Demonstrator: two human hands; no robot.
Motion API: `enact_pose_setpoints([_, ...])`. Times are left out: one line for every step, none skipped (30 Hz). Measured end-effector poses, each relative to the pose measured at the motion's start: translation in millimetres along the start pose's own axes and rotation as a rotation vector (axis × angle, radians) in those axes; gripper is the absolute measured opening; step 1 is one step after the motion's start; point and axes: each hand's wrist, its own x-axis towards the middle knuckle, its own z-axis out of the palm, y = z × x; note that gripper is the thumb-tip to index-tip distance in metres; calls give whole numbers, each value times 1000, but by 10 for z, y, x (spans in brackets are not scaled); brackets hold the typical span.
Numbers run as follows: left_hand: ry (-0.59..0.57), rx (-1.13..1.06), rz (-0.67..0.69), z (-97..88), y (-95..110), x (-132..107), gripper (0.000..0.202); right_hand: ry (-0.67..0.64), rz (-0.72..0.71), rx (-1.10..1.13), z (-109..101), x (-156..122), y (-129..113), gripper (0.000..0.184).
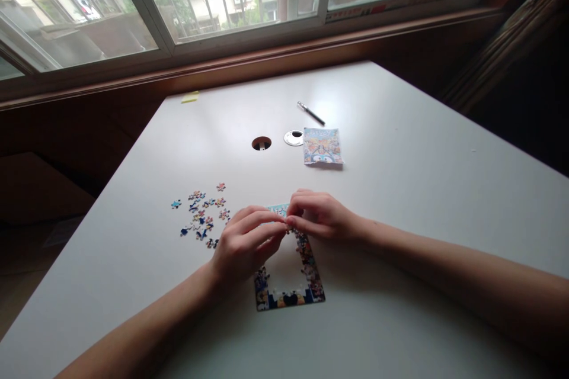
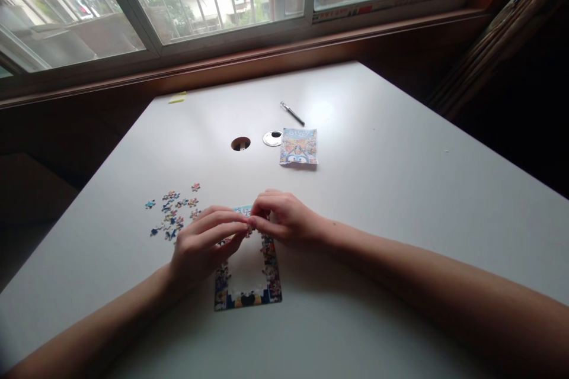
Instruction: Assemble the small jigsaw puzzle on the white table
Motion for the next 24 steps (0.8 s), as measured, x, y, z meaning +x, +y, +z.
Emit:
enact_pose_setpoints([5, 6, -2, -8, -2, 7, 25, 27, 8, -28, 6, 1, 0, 14])
enact_pose_setpoints([9, 9, -9, -16, -2, 16, 22, 66, 20, -66, 12, 1, 0, 15])
enact_pose_setpoints([9, 9, -20, -24, 0, 28, 19, 112, 35, -111, 19, 0, 0, 15])
enact_pose_setpoints([4, 5, -35, -32, 2, 39, 16, 156, 48, -160, 24, -2, 0, 15])
enact_pose_setpoints([-5, -1, -50, -39, 5, 50, 14, 188, 56, -207, 27, -5, 2, 15])
enact_pose_setpoints([-14, -9, -64, -45, 7, 59, 12, 204, 56, -249, 28, -8, 5, 14])
enact_pose_setpoints([-23, -16, -76, -51, 7, 65, 11, 204, 47, -283, 24, -10, 9, 13])
enact_pose_setpoints([-29, -22, -85, -56, 5, 67, 10, 184, 31, -301, 17, -11, 16, 12])
enact_pose_setpoints([-38, -26, -89, -61, 2, 65, 10, 148, 10, -304, 4, -10, 26, 10])
enact_pose_setpoints([-47, -29, -90, -66, -4, 60, 10, 105, -12, -297, -13, -7, 38, 9])
enact_pose_setpoints([-60, -31, -88, -72, -12, 53, 10, 62, -30, -282, -32, -2, 52, 7])
enact_pose_setpoints([-73, -31, -85, -78, -22, 44, 9, 27, -39, -264, -53, 4, 68, 7])
enact_pose_setpoints([-88, -27, -83, -84, -34, 33, 9, 3, -38, -246, -74, 11, 84, 8])
enact_pose_setpoints([-103, -21, -82, -90, -47, 22, 9, -7, -25, -233, -92, 17, 100, 10])
enact_pose_setpoints([-115, -13, -83, -94, -60, 12, 9, -8, -9, -224, -105, 21, 114, 12])
enact_pose_setpoints([-126, -5, -85, -97, -73, 1, 9, -6, 6, -217, -114, 24, 126, 14])
enact_pose_setpoints([-137, 3, -87, -98, -85, -8, 8, -7, 15, -215, -118, 24, 134, 15])
enact_pose_setpoints([-150, 11, -85, -97, -94, -16, 8, -14, 18, -220, -118, 23, 140, 15])
enact_pose_setpoints([-166, 16, -80, -93, -101, -22, 8, -25, 16, -229, -114, 20, 142, 15])
enact_pose_setpoints([-182, 21, -74, -87, -105, -25, 7, -37, 13, -241, -109, 16, 142, 14])
enact_pose_setpoints([-198, 25, -65, -79, -105, -24, 7, -49, 11, -252, -103, 13, 141, 13])
enact_pose_setpoints([-213, 27, -58, -69, -102, -20, 7, -60, 10, -263, -97, 9, 138, 13])
enact_pose_setpoints([-224, 28, -53, -58, -97, -13, 7, -68, 11, -273, -93, 7, 135, 12])
enact_pose_setpoints([-232, 29, -52, -46, -91, -5, 6, -73, 13, -281, -89, 5, 132, 11])
